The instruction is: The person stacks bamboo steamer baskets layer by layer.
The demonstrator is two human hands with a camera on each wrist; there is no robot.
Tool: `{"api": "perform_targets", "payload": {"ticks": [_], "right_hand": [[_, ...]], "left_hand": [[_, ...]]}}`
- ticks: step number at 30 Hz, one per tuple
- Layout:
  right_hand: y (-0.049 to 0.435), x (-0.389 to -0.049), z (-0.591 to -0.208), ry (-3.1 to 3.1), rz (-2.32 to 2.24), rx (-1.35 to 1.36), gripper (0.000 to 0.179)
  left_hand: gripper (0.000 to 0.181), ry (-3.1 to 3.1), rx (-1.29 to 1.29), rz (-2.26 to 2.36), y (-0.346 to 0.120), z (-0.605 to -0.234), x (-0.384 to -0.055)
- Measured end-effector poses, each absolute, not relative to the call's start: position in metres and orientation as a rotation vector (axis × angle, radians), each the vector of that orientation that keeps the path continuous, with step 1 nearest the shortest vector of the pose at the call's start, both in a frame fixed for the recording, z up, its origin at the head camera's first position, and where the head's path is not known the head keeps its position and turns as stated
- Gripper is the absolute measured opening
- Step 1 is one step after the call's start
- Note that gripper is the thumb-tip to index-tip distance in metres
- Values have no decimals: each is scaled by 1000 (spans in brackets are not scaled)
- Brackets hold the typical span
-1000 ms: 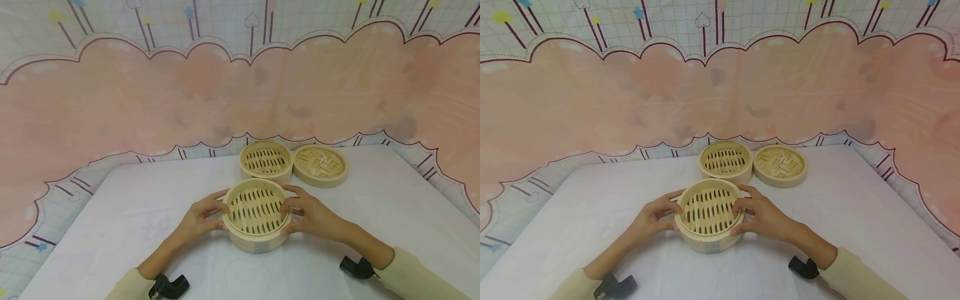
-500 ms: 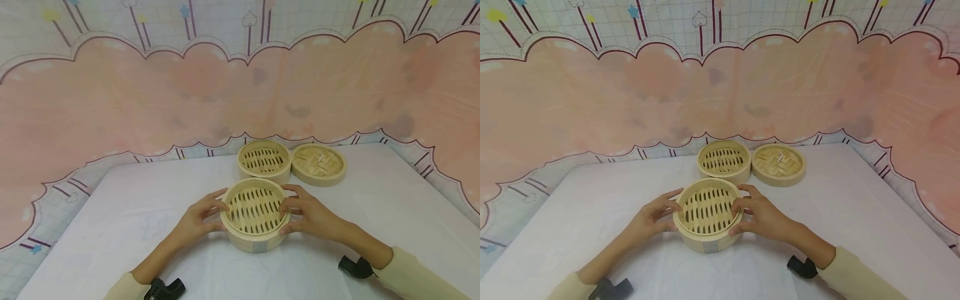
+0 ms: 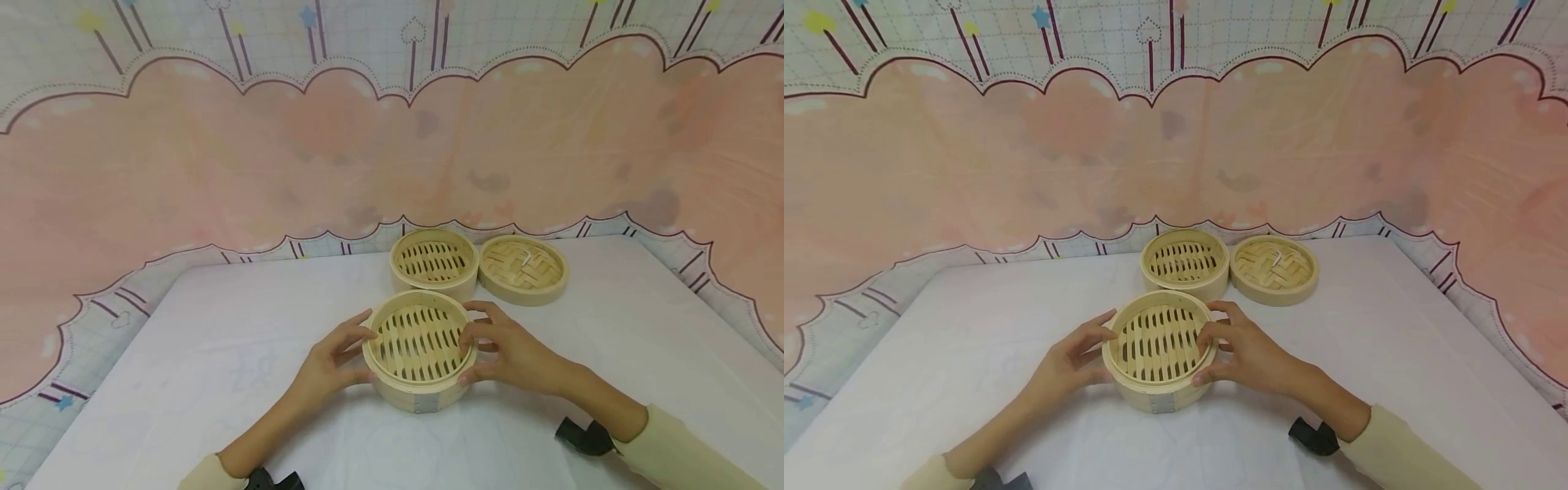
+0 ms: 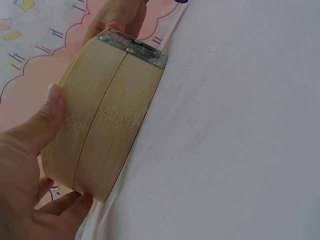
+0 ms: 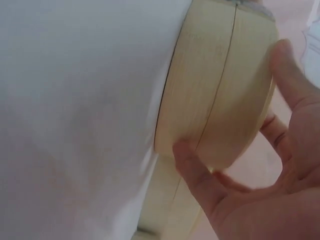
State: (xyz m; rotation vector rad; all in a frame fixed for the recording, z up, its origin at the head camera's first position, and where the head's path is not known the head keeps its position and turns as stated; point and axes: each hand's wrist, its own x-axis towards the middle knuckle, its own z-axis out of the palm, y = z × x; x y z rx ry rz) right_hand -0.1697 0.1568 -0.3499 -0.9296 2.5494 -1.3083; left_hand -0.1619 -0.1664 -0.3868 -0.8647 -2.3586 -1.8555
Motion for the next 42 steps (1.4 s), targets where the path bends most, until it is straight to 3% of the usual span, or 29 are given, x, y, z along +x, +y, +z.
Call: {"api": "perform_targets", "payload": {"ticks": [7,14,23,30,42], "right_hand": [[171,-189,-347,2638,-1360,-854,30],[171,-208,-345,2788,-1356,-622,47],[160,-226,-348,2709,-1502,-405,49],[151,-235,-351,2703,-1511,-364,55],[145,-246,-363,2801,-1471,-362,48]], "left_hand": [[55,-2281,-898,-1817,-165,-393,-160],[54,-2233,-915,-1788,-164,-396,-159],[52,-2226,-918,-1763,-164,-398,-162],[46,-2242,-923,-1762,-160,-383,-158],[49,-2247,-935,-1849,-168,-400,-168]]}}
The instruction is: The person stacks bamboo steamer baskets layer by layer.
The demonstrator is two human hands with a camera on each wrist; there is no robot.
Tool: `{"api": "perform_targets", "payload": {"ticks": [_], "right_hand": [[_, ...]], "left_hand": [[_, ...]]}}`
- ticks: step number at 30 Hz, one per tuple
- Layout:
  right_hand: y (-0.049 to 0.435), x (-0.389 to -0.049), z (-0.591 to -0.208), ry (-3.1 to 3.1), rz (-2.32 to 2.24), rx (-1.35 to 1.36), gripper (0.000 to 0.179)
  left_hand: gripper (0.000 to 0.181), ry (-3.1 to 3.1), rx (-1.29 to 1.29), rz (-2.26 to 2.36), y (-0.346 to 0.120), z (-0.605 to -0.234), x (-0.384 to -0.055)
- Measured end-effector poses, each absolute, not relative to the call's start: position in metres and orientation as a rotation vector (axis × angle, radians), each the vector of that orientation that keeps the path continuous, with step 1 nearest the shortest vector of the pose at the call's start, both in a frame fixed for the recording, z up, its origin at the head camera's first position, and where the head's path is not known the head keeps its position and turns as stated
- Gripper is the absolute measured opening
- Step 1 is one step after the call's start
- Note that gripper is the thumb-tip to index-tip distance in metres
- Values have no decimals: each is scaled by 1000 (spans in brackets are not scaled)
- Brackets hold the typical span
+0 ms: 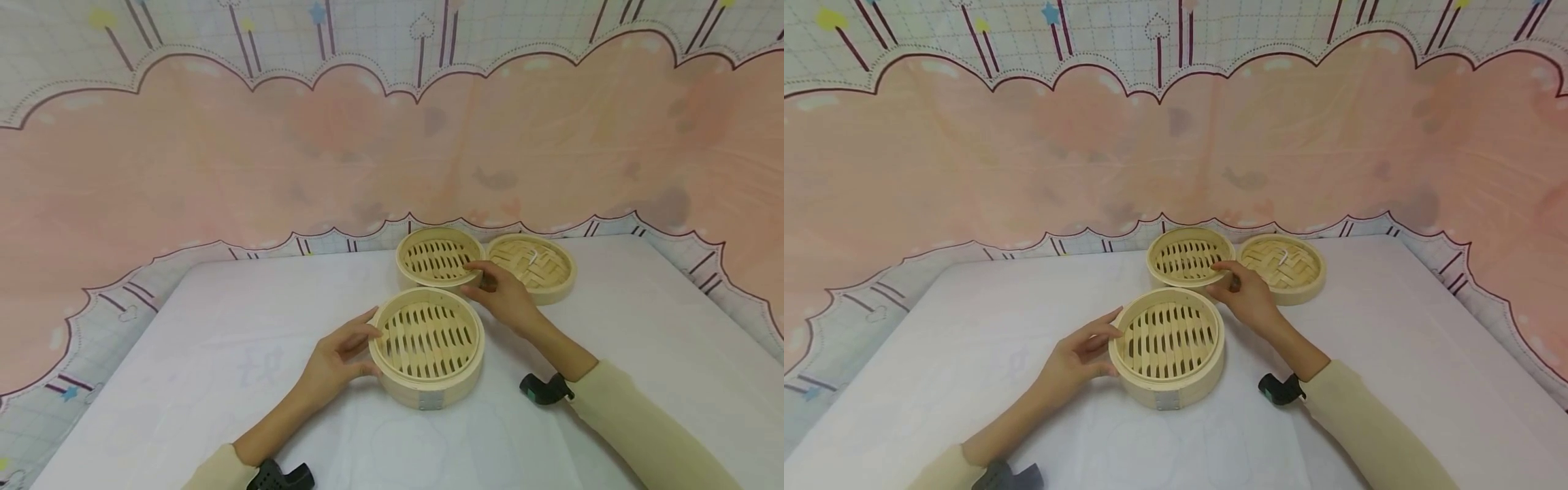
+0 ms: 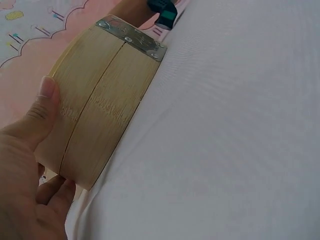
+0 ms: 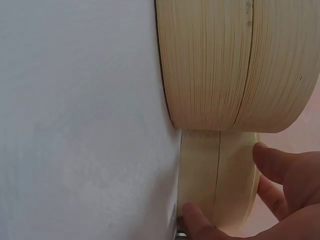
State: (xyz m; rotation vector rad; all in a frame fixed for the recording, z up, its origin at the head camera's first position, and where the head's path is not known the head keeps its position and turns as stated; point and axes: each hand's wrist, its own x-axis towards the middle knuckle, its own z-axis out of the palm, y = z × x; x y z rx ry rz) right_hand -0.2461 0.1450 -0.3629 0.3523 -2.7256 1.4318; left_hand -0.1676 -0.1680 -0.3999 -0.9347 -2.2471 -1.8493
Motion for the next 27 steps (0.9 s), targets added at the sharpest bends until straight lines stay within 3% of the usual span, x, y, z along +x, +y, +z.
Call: {"api": "perform_targets", "payload": {"ticks": [12,27], "right_hand": [[144,-254,-373,-2580,1381,521,40],[135,-255,-382,-2468,1238,467,35]], "left_hand": [[58,-2286,-832,-1891,-165,-402,-159],[57,-2221,-877,-1828,-159,-400,-154]]}}
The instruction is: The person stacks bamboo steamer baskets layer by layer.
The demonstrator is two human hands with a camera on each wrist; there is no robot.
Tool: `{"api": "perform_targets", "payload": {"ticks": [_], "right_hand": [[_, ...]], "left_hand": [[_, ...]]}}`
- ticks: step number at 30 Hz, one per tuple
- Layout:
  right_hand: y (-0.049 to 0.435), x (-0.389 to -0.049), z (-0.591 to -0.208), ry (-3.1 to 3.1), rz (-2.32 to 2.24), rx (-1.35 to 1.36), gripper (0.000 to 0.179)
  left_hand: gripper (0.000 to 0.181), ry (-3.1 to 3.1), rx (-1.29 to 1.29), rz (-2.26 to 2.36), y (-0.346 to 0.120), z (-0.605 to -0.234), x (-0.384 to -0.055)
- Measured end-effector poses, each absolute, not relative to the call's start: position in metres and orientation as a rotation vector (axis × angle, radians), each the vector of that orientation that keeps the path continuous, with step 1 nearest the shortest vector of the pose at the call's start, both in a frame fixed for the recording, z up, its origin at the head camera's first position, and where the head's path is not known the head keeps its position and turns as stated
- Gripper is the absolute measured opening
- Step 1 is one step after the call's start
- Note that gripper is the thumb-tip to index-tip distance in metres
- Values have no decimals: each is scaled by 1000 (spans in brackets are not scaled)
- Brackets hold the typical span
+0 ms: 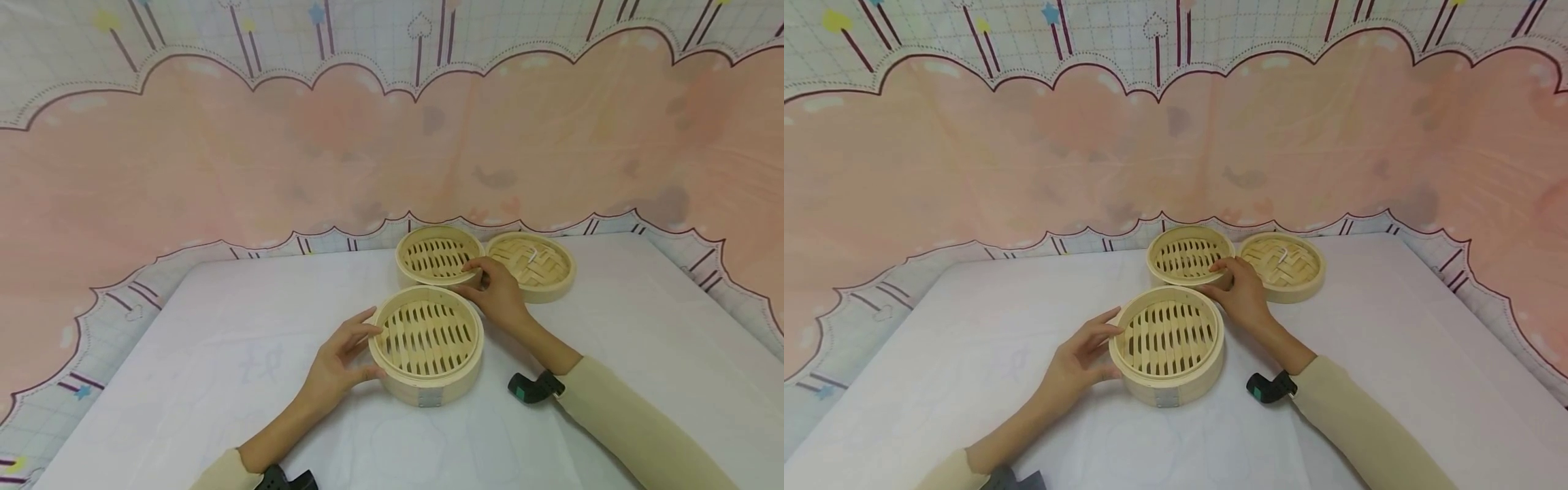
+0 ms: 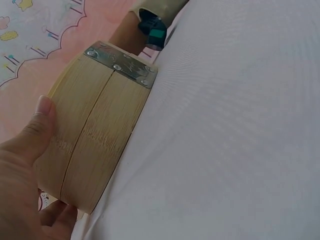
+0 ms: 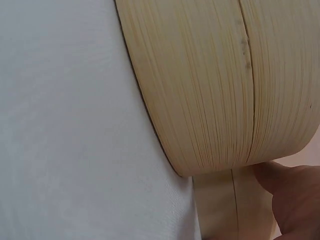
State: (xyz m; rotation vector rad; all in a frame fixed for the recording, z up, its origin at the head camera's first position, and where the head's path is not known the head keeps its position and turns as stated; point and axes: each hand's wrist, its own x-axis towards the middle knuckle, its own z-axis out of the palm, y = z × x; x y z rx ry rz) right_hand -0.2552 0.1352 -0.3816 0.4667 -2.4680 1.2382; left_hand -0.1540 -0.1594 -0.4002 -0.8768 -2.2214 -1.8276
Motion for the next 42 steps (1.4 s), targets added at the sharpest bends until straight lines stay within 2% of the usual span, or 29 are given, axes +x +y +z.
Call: {"api": "perform_targets", "payload": {"ticks": [42], "right_hand": [[130,-251,-366,-2432,1326,284,37]], "left_hand": [[56,-2231,-861,-1869,-162,-398,-158]]}}
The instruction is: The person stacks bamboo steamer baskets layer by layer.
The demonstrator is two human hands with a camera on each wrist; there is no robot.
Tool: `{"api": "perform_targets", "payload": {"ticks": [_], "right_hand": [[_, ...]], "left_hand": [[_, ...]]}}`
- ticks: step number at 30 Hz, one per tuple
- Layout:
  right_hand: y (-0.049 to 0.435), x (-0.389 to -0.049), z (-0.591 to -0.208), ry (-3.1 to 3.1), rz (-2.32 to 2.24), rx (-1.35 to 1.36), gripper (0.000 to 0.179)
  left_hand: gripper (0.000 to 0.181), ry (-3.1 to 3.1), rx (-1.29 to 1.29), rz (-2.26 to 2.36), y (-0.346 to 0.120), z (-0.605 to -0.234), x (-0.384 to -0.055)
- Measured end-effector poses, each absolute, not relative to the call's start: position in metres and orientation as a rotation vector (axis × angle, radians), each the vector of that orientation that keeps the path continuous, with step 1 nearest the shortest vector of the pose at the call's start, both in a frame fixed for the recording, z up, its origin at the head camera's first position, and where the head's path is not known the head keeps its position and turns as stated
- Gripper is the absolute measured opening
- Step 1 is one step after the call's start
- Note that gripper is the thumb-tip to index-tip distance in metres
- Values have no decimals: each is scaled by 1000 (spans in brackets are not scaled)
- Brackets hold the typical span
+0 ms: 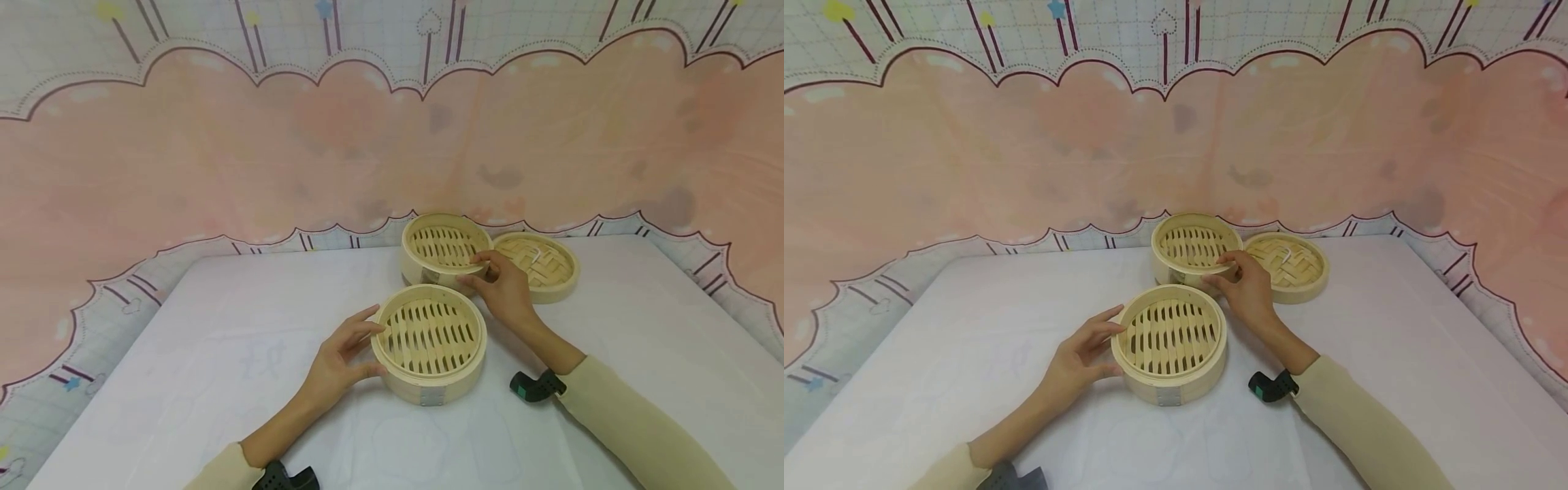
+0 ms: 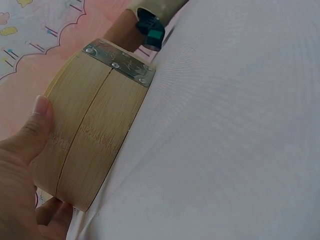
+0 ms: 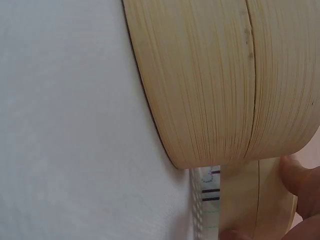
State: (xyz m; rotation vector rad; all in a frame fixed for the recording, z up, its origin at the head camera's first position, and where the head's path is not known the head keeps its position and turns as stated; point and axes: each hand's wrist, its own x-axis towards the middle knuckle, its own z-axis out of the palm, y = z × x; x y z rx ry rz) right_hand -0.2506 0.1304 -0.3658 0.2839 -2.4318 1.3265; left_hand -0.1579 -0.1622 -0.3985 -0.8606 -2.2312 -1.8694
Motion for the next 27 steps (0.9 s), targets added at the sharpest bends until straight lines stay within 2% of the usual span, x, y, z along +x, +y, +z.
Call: {"api": "perform_targets", "payload": {"ticks": [27], "right_hand": [[144,-243,-347,-2433,1452,271,42]], "left_hand": [[55,-2183,-912,-1857,-163,-401,-156]]}}
